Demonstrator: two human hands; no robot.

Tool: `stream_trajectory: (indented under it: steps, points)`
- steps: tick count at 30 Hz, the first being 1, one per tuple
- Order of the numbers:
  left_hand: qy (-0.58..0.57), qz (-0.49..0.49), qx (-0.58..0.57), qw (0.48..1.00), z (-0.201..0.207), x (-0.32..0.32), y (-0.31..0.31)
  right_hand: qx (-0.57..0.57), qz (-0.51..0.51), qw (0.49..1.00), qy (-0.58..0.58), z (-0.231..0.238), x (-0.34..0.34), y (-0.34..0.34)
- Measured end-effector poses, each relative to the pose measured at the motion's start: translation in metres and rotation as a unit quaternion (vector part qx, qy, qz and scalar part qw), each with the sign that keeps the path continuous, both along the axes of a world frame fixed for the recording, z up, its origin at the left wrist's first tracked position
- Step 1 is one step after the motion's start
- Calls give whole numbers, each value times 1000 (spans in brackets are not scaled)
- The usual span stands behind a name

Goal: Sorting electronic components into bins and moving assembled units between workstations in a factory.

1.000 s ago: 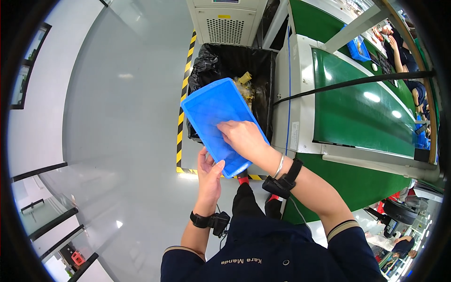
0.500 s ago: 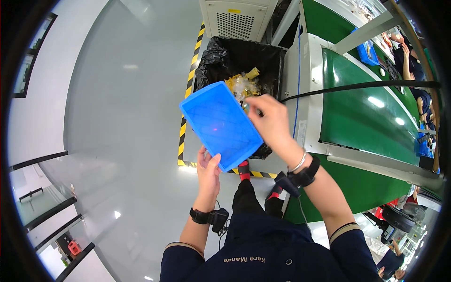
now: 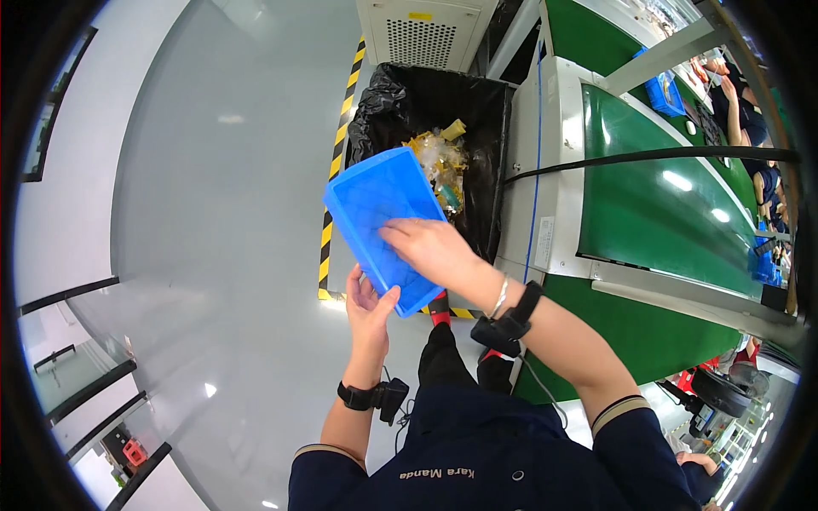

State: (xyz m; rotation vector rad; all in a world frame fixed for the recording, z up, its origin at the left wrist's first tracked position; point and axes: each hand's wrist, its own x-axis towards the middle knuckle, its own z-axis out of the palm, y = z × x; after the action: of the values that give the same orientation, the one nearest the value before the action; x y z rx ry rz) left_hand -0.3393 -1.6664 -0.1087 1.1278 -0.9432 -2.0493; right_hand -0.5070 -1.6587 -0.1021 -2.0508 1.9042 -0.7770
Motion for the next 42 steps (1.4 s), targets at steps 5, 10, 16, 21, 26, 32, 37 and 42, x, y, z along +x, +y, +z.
stream_trajectory:
  steps: [5, 10, 16, 21, 26, 32, 37, 42]
  points:
    - [4, -17, -15, 1000, 11, -1, 8, -4, -25, 999, 36, -6, 6, 6]
    - [4, -23, 11, 1000, 6, 5, 10, 49, -41, 998, -19, -9, -1, 5]
    - [-26, 65, 41, 997, 3, 29, 2, -69, -319, 922, -211, -2, -52, 9]
    - [1, 33, -71, 997, 11, 32, -6, 101, -351, 892, -268, -81, -103, 42]
    - [-13, -6, -177, 984, 1, 18, -21, 198, -362, 865, -285, -115, -102, 71]
    - [-40, -81, -280, 956, -3, -20, -53, 121, -279, 912, -274, -26, -48, 70]
    - [57, -111, -212, 969, 5, -46, -45, 33, -72, 996, -29, 37, -20, 55]
    - [54, -97, -232, 966, -3, -51, -42, 47, -58, 997, 17, 3, -14, 58]
